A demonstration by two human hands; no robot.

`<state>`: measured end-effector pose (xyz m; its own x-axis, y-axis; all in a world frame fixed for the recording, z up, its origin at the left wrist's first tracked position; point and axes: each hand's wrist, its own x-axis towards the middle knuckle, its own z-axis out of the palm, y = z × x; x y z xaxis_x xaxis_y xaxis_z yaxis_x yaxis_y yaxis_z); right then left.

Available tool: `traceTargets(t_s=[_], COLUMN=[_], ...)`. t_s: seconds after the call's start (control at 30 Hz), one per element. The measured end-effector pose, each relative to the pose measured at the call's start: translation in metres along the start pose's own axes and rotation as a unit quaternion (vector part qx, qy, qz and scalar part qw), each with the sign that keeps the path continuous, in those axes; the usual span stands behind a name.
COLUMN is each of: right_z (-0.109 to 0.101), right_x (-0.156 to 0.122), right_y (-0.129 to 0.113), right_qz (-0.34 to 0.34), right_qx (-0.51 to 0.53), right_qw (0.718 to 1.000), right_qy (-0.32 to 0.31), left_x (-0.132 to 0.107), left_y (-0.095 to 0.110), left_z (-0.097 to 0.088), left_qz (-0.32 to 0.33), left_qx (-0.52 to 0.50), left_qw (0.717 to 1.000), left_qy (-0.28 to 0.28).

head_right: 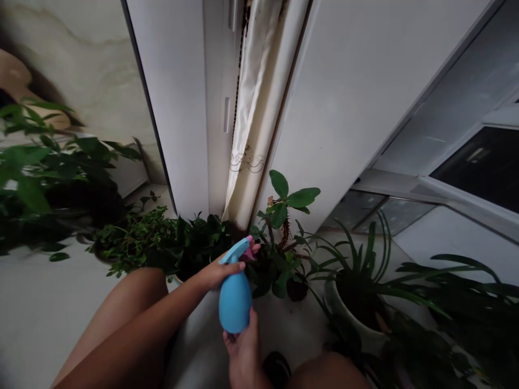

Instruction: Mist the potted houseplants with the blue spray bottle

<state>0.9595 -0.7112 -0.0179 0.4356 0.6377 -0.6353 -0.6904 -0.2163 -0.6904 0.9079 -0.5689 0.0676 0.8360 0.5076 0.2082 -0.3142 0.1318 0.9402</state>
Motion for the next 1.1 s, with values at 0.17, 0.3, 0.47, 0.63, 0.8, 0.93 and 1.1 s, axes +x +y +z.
traceTargets(t_s=[0.17,0.3,0.47,0.63,0.8,0.93,1.1], right_z=[0.012,0.019,0.022,0.028,0.032,0.031,0.032], right_x=[-0.013,-0.018,-0.017,-0.02,-0.015,-0.008,-0.002], right_y=[0.001,-0.003,-0.007,-0.005,-0.009,-0.008,0.007], right_qz=[0.055,0.055,0.063,0.062,0.035,0.018,-0.013], right_qx=[0.106,0.114,0.123,0.129,0.119,0.095,0.038], right_qw=[0.992,0.991,0.987,0.987,0.988,0.993,0.999], right_qy=[0.038,0.053,0.083,0.078,0.087,0.061,-0.015], left_x=[0.009,0.005,0.001,-0.006,-0.021,-0.032,-0.046], left_y=[-0.007,-0.007,-0.003,-0.001,0.009,0.016,0.025], left_z=[0.0,0.001,0.002,0.0,-0.005,-0.006,-0.003], left_qz=[-0.022,0.004,0.025,0.012,0.075,0.123,0.15], left_qx=[-0.042,-0.027,-0.025,-0.004,0.072,0.118,0.223], left_qw=[0.998,0.994,0.988,0.993,0.994,0.985,0.963], left_qy=[0.045,0.106,0.148,0.121,0.029,-0.002,0.026])
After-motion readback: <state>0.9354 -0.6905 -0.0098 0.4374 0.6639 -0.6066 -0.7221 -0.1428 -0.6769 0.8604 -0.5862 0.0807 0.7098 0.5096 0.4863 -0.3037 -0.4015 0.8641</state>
